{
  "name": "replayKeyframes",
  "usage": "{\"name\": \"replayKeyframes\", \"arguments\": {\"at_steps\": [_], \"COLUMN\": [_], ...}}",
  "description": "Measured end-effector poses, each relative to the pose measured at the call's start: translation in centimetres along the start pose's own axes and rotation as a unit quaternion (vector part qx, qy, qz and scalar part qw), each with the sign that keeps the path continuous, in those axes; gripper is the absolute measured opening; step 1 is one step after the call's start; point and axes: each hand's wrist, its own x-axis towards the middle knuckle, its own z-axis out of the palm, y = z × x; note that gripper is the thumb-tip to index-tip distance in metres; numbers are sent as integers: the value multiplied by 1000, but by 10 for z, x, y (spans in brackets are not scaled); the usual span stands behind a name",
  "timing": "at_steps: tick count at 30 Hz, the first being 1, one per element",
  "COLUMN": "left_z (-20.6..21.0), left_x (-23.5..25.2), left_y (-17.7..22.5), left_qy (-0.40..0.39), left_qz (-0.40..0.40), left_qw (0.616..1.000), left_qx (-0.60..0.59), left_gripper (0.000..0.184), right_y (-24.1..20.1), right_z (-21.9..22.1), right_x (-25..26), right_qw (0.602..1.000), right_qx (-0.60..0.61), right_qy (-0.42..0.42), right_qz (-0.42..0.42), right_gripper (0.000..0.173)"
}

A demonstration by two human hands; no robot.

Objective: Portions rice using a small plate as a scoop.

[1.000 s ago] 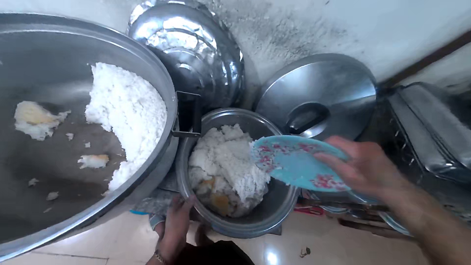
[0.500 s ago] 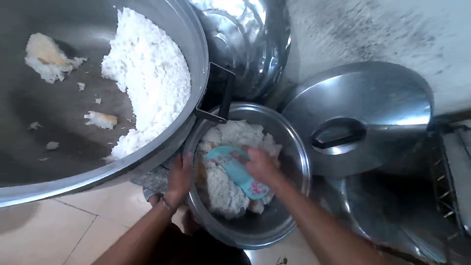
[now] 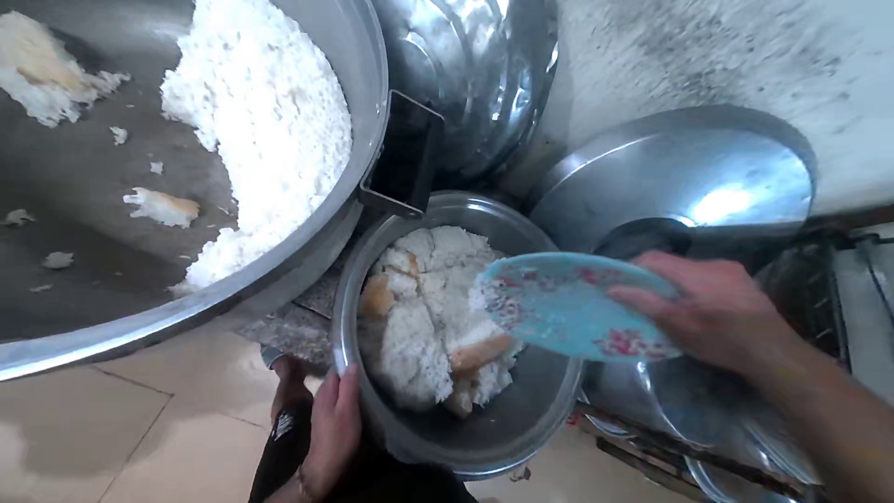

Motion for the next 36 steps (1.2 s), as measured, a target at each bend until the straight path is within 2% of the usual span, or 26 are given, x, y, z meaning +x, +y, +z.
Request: {"name": "replayKeyframes", "arguments": {"at_steps": [2,3,6,8,10,11,13,16,19,22,25,27,30,33,36], "left_z": [9,11,23,31,34,34,33,27,16,6,5,11,26,31,29], "left_x": [11,10,-1,5,15,21,26,32,46,59,50,34,24,26,33], "left_y": [2,1,-2,3,6,7,5,8,24,37,33,20,8,8,13], "left_qy": [52,55,47,91,108,110,111,84,33,17,31,28,62,92,80], "left_qz": [15,20,-6,-4,-1,-1,-5,-14,-56,-59,-41,-44,-32,-29,-31], "left_qw": [997,996,996,994,992,992,992,995,996,993,993,996,996,995,996], "left_qx": [-55,-73,-75,-64,-62,-65,-63,-59,-68,-104,-102,-74,-48,-38,-28], "left_gripper": [34,34,56,54,48,47,46,43,43,46,47,48,46,45,47], "right_y": [21,29,38,34,20,4,-31,-56,-43,-32,-30,-34,-40,-55,-78], "right_z": [7,16,52,91,129,142,161,180,164,99,36,33,102,188,222], "right_x": [21,28,43,44,46,50,50,14,-24,-44,-53,-48,-25,-12,-20], "right_qw": [999,998,993,982,976,978,991,999,996,996,979,961,958,972,983], "right_qx": [-6,5,56,116,144,133,77,38,23,-6,-48,-67,-64,-35,-7], "right_qy": [-39,-54,-86,-90,-88,-101,-93,17,81,78,55,27,35,101,127], "right_qz": [-15,-12,56,118,137,124,54,-24,-25,-47,-191,-267,-278,-209,-130], "right_gripper": [18,13,6,7,18,24,15,15,24,34,28,23,17,15,16]}}
